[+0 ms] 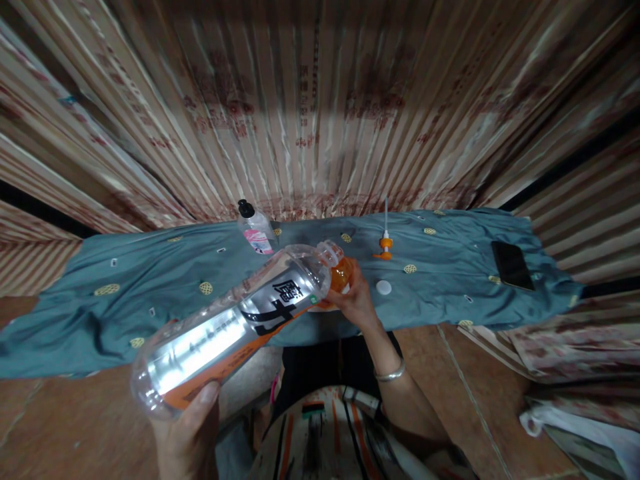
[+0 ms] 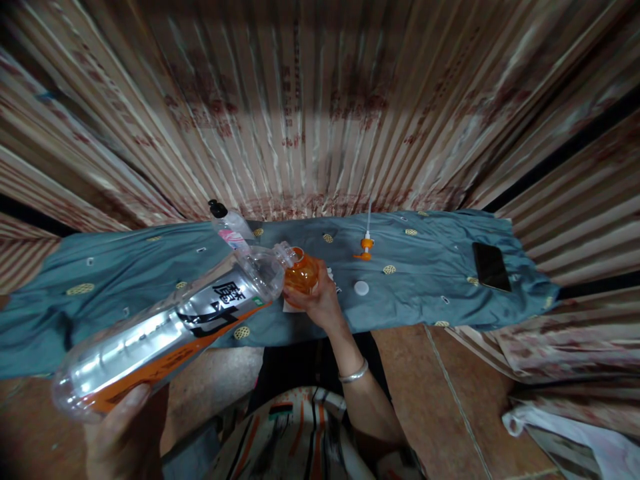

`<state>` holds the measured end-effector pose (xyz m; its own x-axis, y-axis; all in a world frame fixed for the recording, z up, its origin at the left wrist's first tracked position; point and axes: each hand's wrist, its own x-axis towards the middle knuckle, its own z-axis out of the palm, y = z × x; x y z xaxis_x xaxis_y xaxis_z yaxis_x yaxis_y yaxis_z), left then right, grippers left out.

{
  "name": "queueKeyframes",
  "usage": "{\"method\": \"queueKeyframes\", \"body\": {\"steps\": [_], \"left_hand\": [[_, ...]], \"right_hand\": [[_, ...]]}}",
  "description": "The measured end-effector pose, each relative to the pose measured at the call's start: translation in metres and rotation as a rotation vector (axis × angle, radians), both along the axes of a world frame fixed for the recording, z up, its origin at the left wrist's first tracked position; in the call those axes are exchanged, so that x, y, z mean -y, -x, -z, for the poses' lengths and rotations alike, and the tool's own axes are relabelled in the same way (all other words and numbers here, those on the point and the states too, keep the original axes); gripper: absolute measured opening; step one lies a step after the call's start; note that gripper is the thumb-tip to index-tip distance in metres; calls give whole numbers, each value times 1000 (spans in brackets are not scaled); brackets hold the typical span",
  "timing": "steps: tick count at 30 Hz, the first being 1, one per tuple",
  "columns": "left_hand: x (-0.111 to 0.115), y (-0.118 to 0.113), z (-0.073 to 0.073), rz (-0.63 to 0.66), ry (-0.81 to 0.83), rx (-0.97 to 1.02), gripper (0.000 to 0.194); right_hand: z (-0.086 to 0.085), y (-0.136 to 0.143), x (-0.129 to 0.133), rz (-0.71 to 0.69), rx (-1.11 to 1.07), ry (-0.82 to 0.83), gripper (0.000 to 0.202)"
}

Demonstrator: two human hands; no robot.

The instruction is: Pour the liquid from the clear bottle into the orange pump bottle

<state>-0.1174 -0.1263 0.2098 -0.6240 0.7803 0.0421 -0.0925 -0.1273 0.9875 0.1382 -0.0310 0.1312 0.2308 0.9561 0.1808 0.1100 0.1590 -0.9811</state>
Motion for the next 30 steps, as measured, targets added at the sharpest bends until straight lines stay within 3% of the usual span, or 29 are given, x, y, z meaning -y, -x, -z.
{"method": "queueKeyframes", "body": {"steps": [11,17,30], "left_hand": [[-1,-5,-6,12,-10,-42,87],[1,-3,-3,10,-9,-31,94],[2,2,-1,17,13,-53,87]], "right_hand": [[2,1,0,-4,-36,-6,69],[1,3,0,-5,-50,6,70],[-6,2,1,10,-26,26,66]]}}
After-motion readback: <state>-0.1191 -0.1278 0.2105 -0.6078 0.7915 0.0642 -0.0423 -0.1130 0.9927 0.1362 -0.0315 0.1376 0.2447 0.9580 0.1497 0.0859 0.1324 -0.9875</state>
